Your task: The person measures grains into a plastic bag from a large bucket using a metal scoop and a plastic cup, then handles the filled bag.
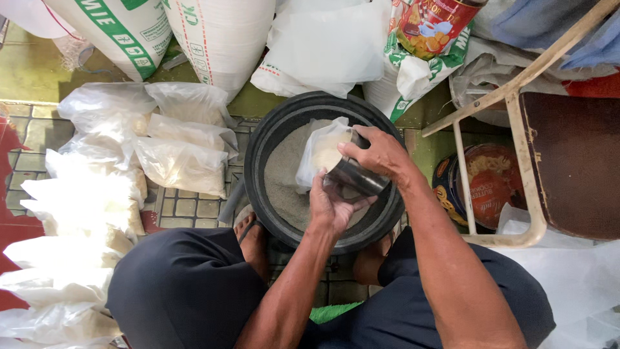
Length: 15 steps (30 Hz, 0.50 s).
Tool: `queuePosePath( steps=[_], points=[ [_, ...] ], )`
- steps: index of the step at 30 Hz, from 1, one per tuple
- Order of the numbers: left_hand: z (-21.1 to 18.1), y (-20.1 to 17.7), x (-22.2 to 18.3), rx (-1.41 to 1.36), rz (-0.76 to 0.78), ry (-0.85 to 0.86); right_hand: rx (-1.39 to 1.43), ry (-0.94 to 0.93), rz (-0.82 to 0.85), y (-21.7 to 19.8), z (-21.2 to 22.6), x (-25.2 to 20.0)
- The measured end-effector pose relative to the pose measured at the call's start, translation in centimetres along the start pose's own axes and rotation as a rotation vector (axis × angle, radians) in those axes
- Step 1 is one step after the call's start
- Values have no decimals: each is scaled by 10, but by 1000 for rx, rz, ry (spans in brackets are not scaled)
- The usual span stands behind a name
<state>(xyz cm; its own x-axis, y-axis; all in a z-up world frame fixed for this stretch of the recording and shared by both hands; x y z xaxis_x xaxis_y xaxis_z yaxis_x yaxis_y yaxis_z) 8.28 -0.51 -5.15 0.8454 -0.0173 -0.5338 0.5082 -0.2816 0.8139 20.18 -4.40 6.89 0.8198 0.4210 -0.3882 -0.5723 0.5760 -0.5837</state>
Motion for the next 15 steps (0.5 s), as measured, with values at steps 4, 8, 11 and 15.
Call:
queuePosePath(
  steps=[4, 8, 11, 15],
  points=[
    [-20, 5, -10, 120, -60, 37, 98, 11, -55, 3, 1, -8],
    [-21, -21, 6, 206, -71, 49, 135, 220, -161, 12, -39, -11],
    [-11, -36, 16, 223, -74, 31, 211, 325, -241, 16, -52, -24],
    [-3, -39, 16, 229, -78, 15, 172, 312, -285, 20, -65, -24]
  ],
)
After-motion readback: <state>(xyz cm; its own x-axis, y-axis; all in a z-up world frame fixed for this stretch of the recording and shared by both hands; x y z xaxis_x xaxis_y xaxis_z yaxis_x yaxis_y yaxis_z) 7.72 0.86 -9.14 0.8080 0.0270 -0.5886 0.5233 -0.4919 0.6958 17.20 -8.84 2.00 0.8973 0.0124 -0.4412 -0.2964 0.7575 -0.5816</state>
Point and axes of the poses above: each hand's wrist, its own x-axis towards the middle knuckle, its own y-axis out of the palm, z = x × y, the point moved 9 cm from there along x, towards the middle knuckle, and after that the axes turned 12 degrees about x, right-handed, at the moved point
